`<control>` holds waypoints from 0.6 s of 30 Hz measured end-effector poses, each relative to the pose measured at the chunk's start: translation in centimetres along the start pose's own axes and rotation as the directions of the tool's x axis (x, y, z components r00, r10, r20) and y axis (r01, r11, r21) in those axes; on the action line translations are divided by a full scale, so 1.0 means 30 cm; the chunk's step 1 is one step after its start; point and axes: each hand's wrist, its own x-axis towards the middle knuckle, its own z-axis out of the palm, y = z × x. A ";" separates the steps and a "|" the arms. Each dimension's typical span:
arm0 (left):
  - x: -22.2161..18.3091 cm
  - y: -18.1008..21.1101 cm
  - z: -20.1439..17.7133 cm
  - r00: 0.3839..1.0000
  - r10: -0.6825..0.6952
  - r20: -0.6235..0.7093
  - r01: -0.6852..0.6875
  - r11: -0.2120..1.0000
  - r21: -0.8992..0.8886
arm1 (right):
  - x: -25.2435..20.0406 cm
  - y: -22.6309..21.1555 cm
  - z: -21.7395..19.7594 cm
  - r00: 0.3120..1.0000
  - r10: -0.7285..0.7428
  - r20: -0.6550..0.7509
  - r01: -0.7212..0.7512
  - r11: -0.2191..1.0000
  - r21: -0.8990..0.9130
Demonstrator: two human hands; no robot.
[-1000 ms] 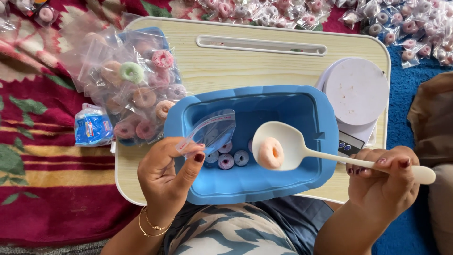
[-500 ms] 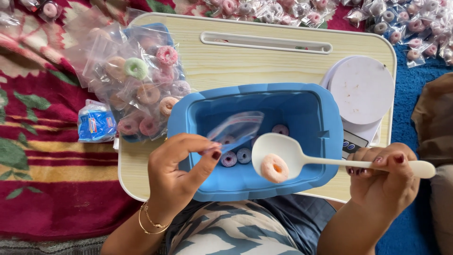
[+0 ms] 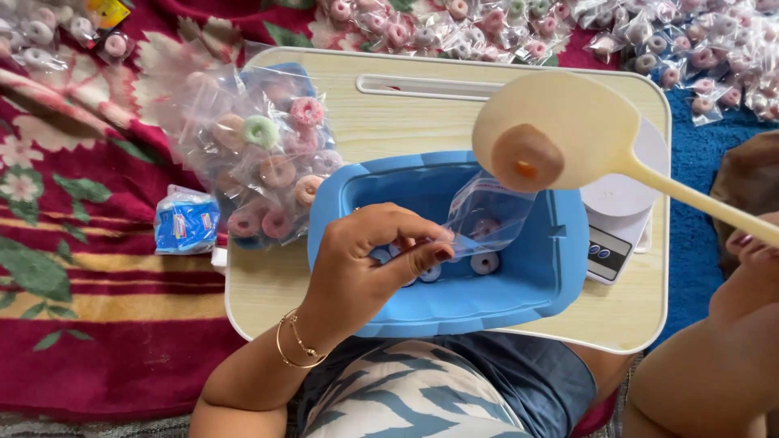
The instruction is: Packaging small donut-shaped items into individual plastic bags using hands and a spoon on a portable table.
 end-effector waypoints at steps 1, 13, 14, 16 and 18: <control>-0.001 -0.003 -0.006 1.000 0.006 -0.003 -0.006 1.000 0.014 | 0.024 -0.026 0.043 1.000 -0.017 0.021 0.018 0.999 -0.045; -0.060 -0.045 -0.056 0.994 0.038 -0.107 -0.028 0.995 0.100 | 0.141 -0.419 0.513 0.972 -0.126 0.197 0.197 0.896 -0.398; -0.069 -0.051 -0.059 0.993 0.030 -0.110 -0.021 0.997 0.081 | 0.161 -0.447 0.548 0.967 -0.134 0.218 0.219 0.873 -0.436; -0.077 -0.063 -0.062 0.994 0.035 -0.105 -0.025 0.995 0.093 | 0.175 -0.549 0.799 0.990 -0.001 0.143 0.072 0.867 -0.492; -0.087 -0.070 -0.060 0.995 0.036 -0.094 -0.026 0.994 0.105 | 0.165 -0.610 0.913 0.990 0.132 0.053 -0.083 0.840 -0.536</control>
